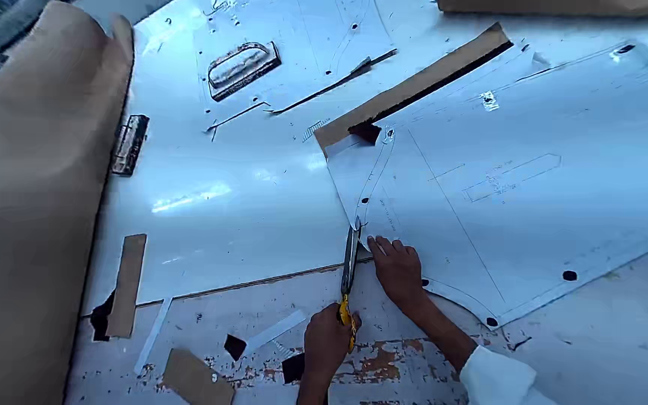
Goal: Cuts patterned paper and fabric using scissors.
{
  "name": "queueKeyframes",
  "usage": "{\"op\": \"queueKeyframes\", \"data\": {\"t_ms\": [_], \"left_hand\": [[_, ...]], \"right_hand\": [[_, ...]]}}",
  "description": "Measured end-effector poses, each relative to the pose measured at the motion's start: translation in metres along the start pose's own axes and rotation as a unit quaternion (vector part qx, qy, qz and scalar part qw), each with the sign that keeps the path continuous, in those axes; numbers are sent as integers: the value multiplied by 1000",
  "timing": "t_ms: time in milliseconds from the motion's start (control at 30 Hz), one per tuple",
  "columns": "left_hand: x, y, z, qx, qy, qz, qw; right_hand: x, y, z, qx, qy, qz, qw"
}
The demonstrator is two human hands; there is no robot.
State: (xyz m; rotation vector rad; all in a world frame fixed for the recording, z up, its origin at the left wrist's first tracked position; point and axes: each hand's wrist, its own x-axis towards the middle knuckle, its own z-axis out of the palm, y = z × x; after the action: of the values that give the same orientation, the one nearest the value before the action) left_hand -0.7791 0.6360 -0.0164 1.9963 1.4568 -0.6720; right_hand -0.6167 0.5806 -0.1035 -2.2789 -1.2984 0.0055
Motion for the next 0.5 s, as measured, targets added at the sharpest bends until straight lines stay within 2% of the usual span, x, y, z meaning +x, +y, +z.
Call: {"op": "queueKeyframes", "data": {"t_ms": [133, 500], "left_hand": [[0, 8, 1, -2, 8, -18, 1000], [-2, 14, 5, 10, 7, -35, 999]], "right_hand": [[-5, 3, 5, -10, 24, -2, 1000], [-13, 10, 6, -15, 13, -7, 1000]]}}
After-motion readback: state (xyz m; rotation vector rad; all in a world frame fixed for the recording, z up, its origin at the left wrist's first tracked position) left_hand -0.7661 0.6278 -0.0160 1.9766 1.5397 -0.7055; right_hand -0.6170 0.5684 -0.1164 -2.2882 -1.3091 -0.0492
